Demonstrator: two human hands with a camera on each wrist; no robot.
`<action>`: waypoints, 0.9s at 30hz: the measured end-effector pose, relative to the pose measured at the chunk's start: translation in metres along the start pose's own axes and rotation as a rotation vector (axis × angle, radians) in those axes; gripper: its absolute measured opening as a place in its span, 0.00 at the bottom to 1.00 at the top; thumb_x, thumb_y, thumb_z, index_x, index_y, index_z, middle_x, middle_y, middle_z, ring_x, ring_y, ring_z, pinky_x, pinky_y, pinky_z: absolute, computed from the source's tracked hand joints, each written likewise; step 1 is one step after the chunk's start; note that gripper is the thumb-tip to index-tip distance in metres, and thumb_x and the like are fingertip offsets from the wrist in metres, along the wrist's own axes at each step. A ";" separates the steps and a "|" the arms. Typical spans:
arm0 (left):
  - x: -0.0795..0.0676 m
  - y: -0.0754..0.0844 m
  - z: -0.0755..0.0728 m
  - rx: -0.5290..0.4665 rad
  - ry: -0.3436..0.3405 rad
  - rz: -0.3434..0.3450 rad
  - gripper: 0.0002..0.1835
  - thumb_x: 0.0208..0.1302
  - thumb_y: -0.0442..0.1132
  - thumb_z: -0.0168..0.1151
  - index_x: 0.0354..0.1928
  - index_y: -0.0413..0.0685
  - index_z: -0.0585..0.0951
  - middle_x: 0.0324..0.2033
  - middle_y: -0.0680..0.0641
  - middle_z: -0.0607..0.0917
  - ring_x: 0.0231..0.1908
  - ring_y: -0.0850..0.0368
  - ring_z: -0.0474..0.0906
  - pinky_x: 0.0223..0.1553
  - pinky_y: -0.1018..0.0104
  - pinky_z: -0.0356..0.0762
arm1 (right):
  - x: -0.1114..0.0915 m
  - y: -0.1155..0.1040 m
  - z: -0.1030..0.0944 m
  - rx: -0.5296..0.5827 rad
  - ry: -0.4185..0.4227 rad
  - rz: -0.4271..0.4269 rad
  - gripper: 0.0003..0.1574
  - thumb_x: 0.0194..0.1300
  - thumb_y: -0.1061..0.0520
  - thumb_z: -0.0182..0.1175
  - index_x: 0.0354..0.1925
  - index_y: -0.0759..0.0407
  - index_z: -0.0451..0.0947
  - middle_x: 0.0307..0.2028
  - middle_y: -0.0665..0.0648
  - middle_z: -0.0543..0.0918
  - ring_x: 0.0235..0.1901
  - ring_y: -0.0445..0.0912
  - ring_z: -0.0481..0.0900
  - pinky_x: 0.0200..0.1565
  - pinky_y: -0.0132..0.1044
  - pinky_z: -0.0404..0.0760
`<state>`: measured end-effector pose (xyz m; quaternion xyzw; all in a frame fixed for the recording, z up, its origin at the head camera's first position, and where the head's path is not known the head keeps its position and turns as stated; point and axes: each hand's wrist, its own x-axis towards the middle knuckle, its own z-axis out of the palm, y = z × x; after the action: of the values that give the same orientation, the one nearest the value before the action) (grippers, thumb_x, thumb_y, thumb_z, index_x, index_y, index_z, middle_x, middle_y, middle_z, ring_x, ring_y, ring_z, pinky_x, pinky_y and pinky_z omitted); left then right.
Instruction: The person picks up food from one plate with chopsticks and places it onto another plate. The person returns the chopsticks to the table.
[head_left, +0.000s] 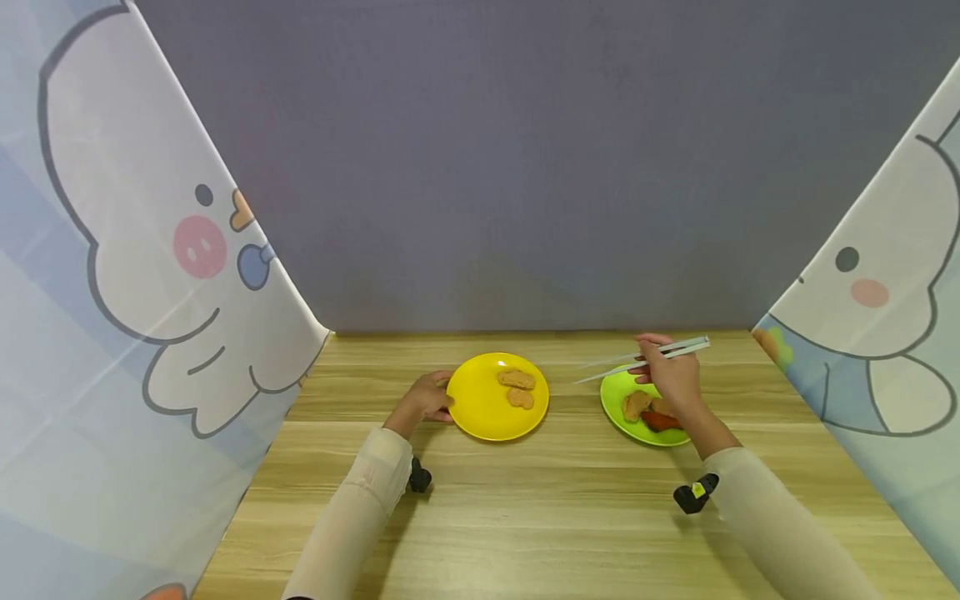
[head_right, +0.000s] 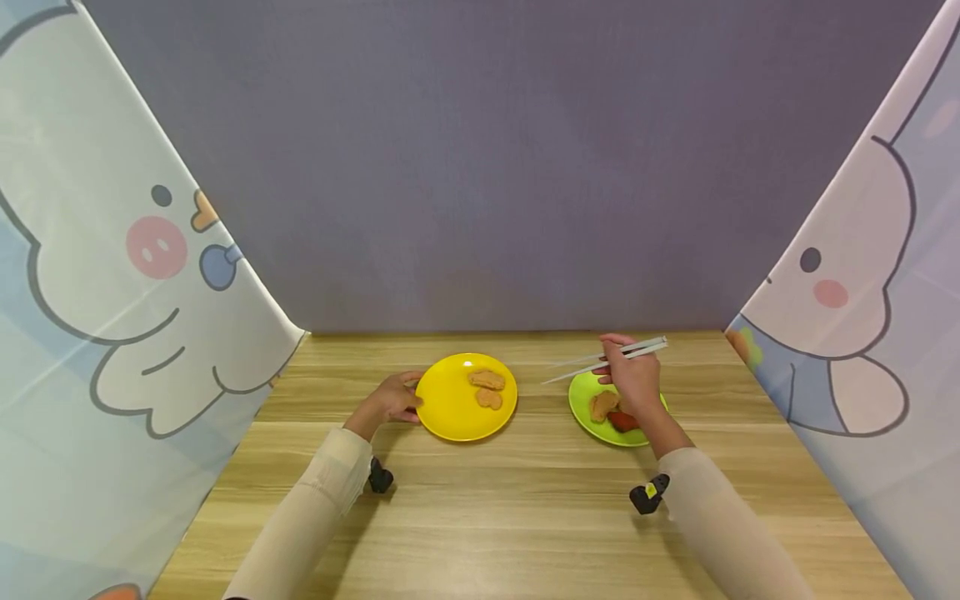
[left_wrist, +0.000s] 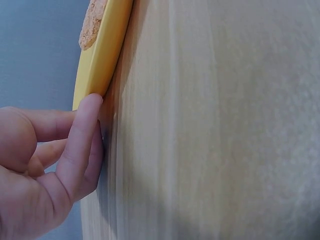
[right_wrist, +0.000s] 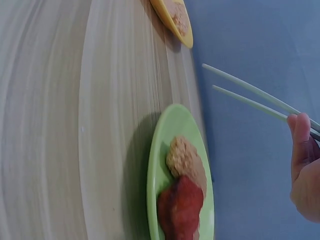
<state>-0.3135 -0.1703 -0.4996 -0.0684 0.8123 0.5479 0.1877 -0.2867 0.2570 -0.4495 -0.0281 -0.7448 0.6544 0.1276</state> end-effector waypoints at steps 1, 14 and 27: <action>0.000 0.000 0.000 0.001 0.000 -0.001 0.37 0.65 0.23 0.60 0.75 0.53 0.69 0.54 0.33 0.81 0.28 0.54 0.84 0.29 0.63 0.91 | -0.001 -0.002 -0.002 0.001 -0.002 0.006 0.09 0.76 0.56 0.56 0.47 0.53 0.83 0.27 0.50 0.85 0.23 0.41 0.89 0.24 0.35 0.89; -0.001 0.002 0.000 0.007 0.000 -0.012 0.37 0.66 0.23 0.61 0.75 0.53 0.69 0.51 0.34 0.82 0.28 0.55 0.84 0.29 0.65 0.90 | -0.006 -0.012 -0.027 0.037 -0.031 -0.021 0.10 0.75 0.59 0.57 0.42 0.48 0.84 0.24 0.48 0.86 0.21 0.43 0.88 0.22 0.35 0.88; -0.002 0.000 0.000 -0.003 0.006 0.001 0.37 0.65 0.22 0.61 0.74 0.52 0.69 0.51 0.35 0.83 0.28 0.54 0.84 0.28 0.65 0.90 | 0.003 0.005 -0.055 0.071 -0.064 -0.018 0.15 0.76 0.59 0.57 0.39 0.39 0.85 0.24 0.45 0.87 0.20 0.41 0.88 0.19 0.32 0.86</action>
<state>-0.3111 -0.1701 -0.4989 -0.0698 0.8122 0.5489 0.1849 -0.2779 0.3114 -0.4477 0.0041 -0.7250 0.6797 0.1106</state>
